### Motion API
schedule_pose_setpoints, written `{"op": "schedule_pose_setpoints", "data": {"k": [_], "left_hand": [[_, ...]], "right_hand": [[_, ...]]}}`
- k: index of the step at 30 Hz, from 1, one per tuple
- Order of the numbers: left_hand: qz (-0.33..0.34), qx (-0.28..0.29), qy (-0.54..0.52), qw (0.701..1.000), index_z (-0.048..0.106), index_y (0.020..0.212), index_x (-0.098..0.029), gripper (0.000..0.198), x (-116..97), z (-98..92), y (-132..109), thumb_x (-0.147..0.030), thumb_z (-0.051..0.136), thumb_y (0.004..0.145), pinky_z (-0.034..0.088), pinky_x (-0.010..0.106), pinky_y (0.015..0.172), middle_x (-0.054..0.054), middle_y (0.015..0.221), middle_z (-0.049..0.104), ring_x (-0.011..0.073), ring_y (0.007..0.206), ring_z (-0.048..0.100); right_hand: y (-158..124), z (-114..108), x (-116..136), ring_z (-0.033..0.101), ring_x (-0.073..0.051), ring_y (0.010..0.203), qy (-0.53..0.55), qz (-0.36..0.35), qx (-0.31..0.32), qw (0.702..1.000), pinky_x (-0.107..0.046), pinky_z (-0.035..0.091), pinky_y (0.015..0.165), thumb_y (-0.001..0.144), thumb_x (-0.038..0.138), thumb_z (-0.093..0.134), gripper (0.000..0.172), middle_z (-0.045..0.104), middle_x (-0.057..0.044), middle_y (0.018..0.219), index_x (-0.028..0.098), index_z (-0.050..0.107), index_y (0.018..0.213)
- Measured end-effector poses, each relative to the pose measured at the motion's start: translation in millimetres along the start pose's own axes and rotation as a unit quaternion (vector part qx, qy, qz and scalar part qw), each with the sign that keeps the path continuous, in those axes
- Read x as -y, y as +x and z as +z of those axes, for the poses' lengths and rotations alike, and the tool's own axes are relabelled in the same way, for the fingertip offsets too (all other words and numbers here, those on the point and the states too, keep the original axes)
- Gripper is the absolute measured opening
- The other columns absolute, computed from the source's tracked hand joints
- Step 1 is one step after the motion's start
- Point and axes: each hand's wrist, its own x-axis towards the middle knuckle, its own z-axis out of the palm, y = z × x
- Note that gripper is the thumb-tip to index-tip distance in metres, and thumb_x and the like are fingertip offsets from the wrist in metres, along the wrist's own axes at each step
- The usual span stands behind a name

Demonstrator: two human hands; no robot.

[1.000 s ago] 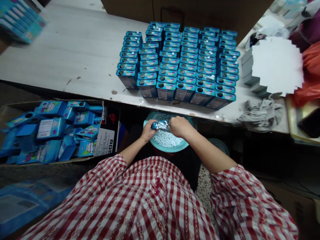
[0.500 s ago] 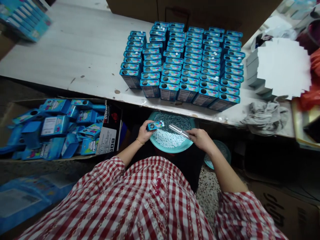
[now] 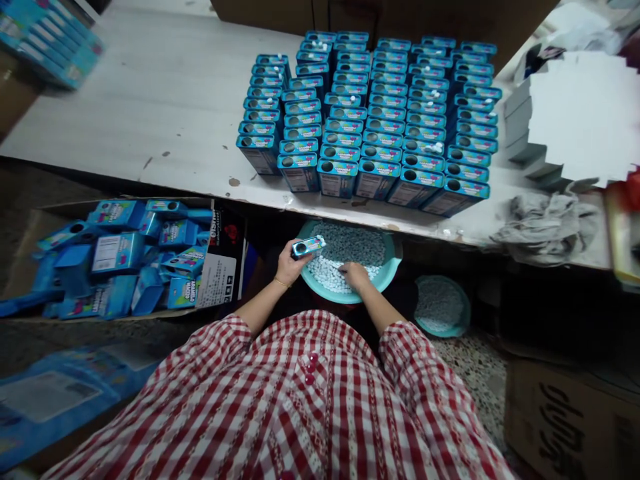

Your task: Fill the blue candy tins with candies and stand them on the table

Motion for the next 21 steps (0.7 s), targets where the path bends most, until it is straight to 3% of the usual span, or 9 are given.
{"op": "schedule_pose_setpoints", "data": {"k": [5,9,12,16,21], "left_hand": [[-0.01,-0.032,-0.002,0.999,0.054,0.095,-0.018,0.042,-5,-5.4,6,-0.031,0.073,0.06,0.048,0.027,0.073,0.0,0.082,0.061,0.014,0.075,0.058],[0.003,-0.036,0.018,0.999,0.055,0.095,-0.018,0.038,-6,-5.0,12,-0.028,0.071,0.061,0.047,0.028,0.074,0.001,0.084,0.061,0.015,0.077,0.058],[0.027,-0.01,0.049,0.998,0.056,0.096,-0.019,0.036,-7,-1.1,12,-0.024,0.069,0.063,0.046,0.03,0.079,0.003,0.092,0.061,0.0172,0.084,0.058],[0.078,0.036,0.093,0.992,0.057,0.094,-0.02,0.031,-9,8.2,8,-0.02,0.067,0.064,0.045,0.033,0.084,0.004,0.095,0.061,0.0196,0.091,0.057],[0.104,0.071,0.119,0.985,0.058,0.095,-0.02,0.032,-11,17.1,4,-0.014,0.063,0.064,0.044,0.035,0.086,0.005,0.097,0.061,0.0215,0.094,0.056]], "right_hand": [[-16,-25,-14,0.06,-0.016,0.092,0.033,0.013,-0.003,0.999,-0.024,0.043,0.083,0.076,0.014,0.053,0.026,0.068,-0.005,0.098,0.018,0.07,0.095],[-40,-67,-10,0.061,-0.016,0.085,0.093,-0.003,-0.024,0.995,-0.026,0.045,0.078,0.075,0.017,0.053,0.025,0.069,-0.005,0.09,0.017,0.071,0.093],[-56,-102,8,0.061,-0.016,0.082,0.1,-0.042,-0.036,0.993,-0.025,0.045,0.074,0.077,0.02,0.051,0.025,0.068,-0.005,0.087,0.018,0.071,0.092],[-61,-130,46,0.06,-0.017,0.086,-0.004,-0.042,-0.042,0.998,-0.024,0.043,0.074,0.078,0.019,0.048,0.028,0.068,-0.004,0.091,0.022,0.071,0.092],[-57,-141,94,0.06,-0.022,0.09,-0.214,0.02,-0.003,0.977,-0.027,0.042,0.069,0.077,0.014,0.042,0.031,0.066,-0.008,0.098,0.021,0.07,0.088]]}}
